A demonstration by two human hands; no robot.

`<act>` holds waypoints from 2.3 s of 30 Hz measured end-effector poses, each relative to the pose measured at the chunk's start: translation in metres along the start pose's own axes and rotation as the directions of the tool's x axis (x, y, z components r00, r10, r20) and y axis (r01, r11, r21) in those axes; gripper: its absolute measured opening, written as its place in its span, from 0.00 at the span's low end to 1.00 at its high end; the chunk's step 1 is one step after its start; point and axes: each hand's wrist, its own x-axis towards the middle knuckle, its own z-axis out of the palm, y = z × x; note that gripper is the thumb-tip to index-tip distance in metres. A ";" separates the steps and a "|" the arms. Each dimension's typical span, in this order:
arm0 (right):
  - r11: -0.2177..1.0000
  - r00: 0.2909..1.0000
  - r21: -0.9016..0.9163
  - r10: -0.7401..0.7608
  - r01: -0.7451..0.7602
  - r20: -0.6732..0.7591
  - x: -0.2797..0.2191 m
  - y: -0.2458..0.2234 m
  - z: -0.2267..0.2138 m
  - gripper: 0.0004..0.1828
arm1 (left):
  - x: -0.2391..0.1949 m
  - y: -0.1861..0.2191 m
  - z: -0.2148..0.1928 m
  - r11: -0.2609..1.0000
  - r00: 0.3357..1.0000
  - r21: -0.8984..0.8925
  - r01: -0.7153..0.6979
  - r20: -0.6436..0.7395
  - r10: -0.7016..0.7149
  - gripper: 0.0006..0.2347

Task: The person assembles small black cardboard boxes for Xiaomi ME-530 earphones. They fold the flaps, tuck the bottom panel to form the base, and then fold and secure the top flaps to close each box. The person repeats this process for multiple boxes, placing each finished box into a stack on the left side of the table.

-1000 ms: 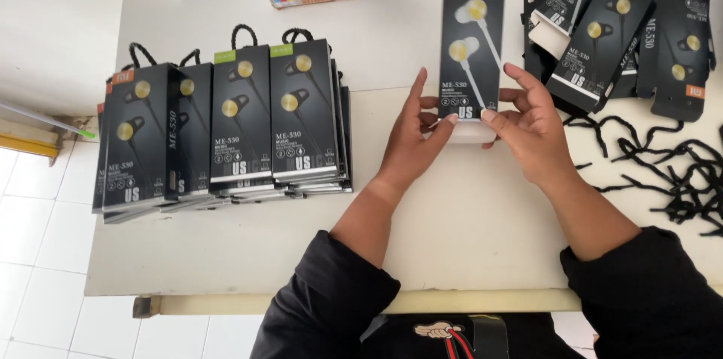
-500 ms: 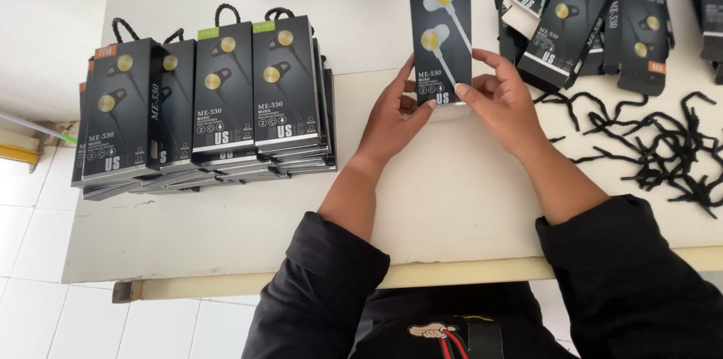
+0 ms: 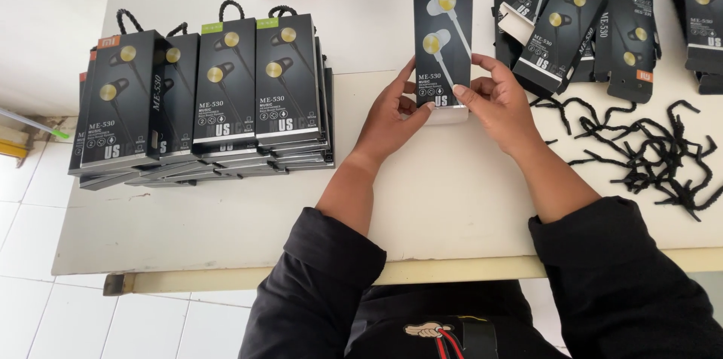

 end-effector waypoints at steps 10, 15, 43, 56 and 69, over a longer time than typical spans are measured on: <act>1.000 1.000 -0.015 -0.007 0.007 0.004 0.002 0.001 0.000 0.28 | -0.003 0.010 -0.001 0.999 1.000 0.029 0.014 0.010 -0.014 0.33; 0.999 1.000 -0.032 -0.007 0.007 -0.003 0.000 -0.003 0.000 0.27 | -0.004 0.015 -0.002 0.999 1.000 0.032 0.022 0.021 -0.022 0.32; 0.999 1.000 -0.032 -0.013 0.013 -0.006 -0.001 0.002 0.000 0.26 | -0.004 0.020 -0.003 0.998 0.999 0.061 0.023 0.027 -0.025 0.33; 0.999 0.996 0.046 -0.014 0.018 -0.087 0.005 0.014 -0.003 0.21 | 0.000 0.018 -0.004 0.995 0.999 0.090 0.029 0.039 -0.033 0.32; 0.997 0.994 0.049 -0.046 0.052 -0.102 0.000 0.002 0.000 0.20 | 0.005 -0.001 0.001 0.999 0.999 0.000 -0.033 -0.004 0.033 0.33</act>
